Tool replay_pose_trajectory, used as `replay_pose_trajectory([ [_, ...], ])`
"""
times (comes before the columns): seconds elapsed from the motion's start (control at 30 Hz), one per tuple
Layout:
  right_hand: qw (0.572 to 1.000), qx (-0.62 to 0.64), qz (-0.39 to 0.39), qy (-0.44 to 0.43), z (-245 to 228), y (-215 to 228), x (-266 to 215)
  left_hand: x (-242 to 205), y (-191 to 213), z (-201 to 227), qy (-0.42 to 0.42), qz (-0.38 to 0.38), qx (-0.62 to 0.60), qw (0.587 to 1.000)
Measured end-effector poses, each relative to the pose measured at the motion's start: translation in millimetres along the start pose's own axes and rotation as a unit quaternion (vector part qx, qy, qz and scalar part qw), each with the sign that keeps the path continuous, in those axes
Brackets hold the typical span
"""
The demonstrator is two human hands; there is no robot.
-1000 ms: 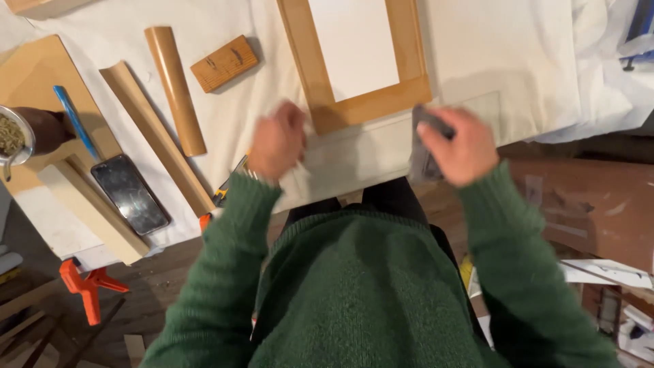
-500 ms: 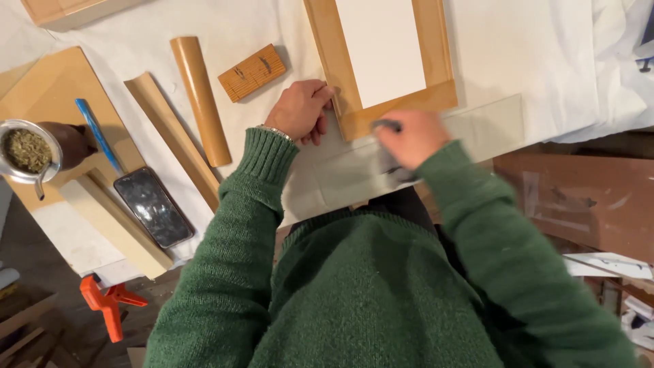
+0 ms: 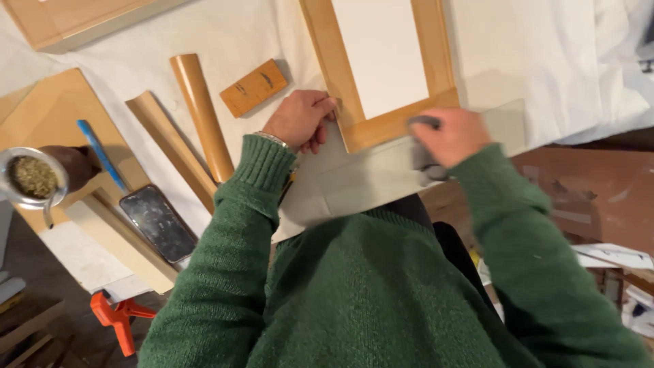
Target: Applying adhesive strips and assembling components to frame artwork at a workbench.
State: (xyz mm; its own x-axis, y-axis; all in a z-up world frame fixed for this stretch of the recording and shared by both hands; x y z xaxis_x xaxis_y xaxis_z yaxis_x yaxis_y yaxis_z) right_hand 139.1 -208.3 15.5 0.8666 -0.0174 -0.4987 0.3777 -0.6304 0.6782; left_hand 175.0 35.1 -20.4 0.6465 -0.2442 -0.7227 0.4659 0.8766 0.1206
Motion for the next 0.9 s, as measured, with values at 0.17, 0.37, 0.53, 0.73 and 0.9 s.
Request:
replay_pose_trajectory([
  [0.17,0.997,0.017,0.031,0.07,-25.6,-39.3,-10.8,5.8,-2.1,-6.3,0.005,-0.022,-0.031,0.999],
  [0.37,0.99,-0.012,0.053,0.133,-66.4,-60.1,-24.4,8.2,-2.5,-11.8,0.002,-0.026,-0.053,0.998],
  [0.53,0.983,-0.012,0.089,0.158,-76.9,-64.0,-13.7,9.1,-0.7,-12.1,-0.002,-0.027,-0.03,0.999],
  [0.73,0.992,-0.039,0.086,0.084,-77.4,-52.7,-18.2,6.7,-0.1,-6.9,-0.014,-0.025,-0.04,0.999],
  [0.9,0.999,-0.027,-0.015,0.042,-50.3,-55.8,-51.2,6.5,1.6,-9.4,-0.007,-0.013,-0.028,1.0],
])
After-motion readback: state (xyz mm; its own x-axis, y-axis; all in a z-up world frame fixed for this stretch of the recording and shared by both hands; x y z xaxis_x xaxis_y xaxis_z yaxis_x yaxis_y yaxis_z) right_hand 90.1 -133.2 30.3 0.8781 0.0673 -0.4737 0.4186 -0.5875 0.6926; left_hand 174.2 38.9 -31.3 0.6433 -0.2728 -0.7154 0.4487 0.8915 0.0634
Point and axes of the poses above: each hand's wrist, its own x-axis towards the middle knuckle, its own y-axis out of the back of the hand, z = x × y, the point moved 8 cm from there along x, towards the middle knuckle, and after that the axes turned 8 degrees about z, right-handed, at the moved point
